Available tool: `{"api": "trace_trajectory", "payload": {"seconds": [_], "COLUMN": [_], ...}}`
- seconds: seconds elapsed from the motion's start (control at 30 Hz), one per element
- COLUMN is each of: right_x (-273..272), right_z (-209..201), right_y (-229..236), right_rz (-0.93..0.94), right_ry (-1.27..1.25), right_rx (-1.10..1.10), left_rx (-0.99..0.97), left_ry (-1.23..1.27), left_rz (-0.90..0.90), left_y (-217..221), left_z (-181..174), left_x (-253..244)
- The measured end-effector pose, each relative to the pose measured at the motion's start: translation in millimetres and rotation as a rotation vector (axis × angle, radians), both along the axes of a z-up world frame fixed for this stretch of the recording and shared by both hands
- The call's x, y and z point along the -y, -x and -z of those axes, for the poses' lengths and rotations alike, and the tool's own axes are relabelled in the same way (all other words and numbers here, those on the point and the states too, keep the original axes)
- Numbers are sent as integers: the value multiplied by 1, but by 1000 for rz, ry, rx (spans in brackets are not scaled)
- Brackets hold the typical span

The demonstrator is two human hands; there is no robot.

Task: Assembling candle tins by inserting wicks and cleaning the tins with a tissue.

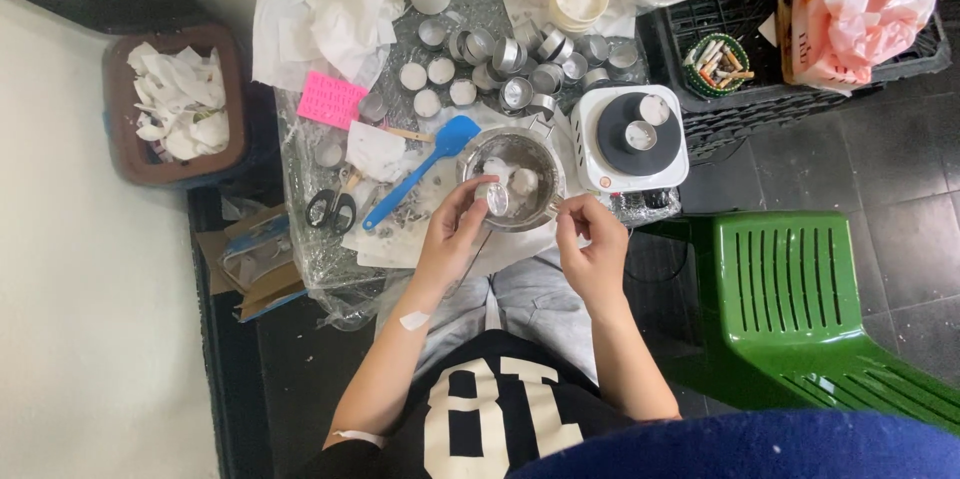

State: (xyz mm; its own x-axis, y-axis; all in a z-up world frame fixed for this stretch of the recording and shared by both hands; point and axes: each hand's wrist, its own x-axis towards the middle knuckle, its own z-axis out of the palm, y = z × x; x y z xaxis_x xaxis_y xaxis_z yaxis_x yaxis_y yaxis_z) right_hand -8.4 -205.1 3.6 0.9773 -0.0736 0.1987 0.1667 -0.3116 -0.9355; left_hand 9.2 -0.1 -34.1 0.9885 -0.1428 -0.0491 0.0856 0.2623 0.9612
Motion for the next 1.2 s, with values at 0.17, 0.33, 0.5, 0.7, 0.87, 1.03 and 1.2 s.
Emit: {"api": "trace_trajectory", "payload": {"seconds": [0.17,0.33,0.5,0.7,0.87,1.03,1.2], "right_x": [-19,-18,-15,-14,-16,-38,-105], "right_z": [-36,-34,-25,-29,-43,-48,-47], "right_y": [-12,-18,-16,-16,-26,-67,-132], "right_rz": [210,130,31,-52,-51,-166,-393], "right_ry": [618,837,728,564,542,365,376], "right_rx": [82,-71,44,4,-45,-62,-237], "left_rx": [-85,-116,-126,-132,-188,-166,-230], "left_ry": [64,123,141,144,214,194,221], "left_rz": [-11,-35,-72,-108,-136,-185,-370], "left_y": [3,4,5,5,4,4,0], "left_z": [-11,-9,-7,15,44,62,42], "left_x": [-8,-15,-19,-22,-32,-56,-72]}}
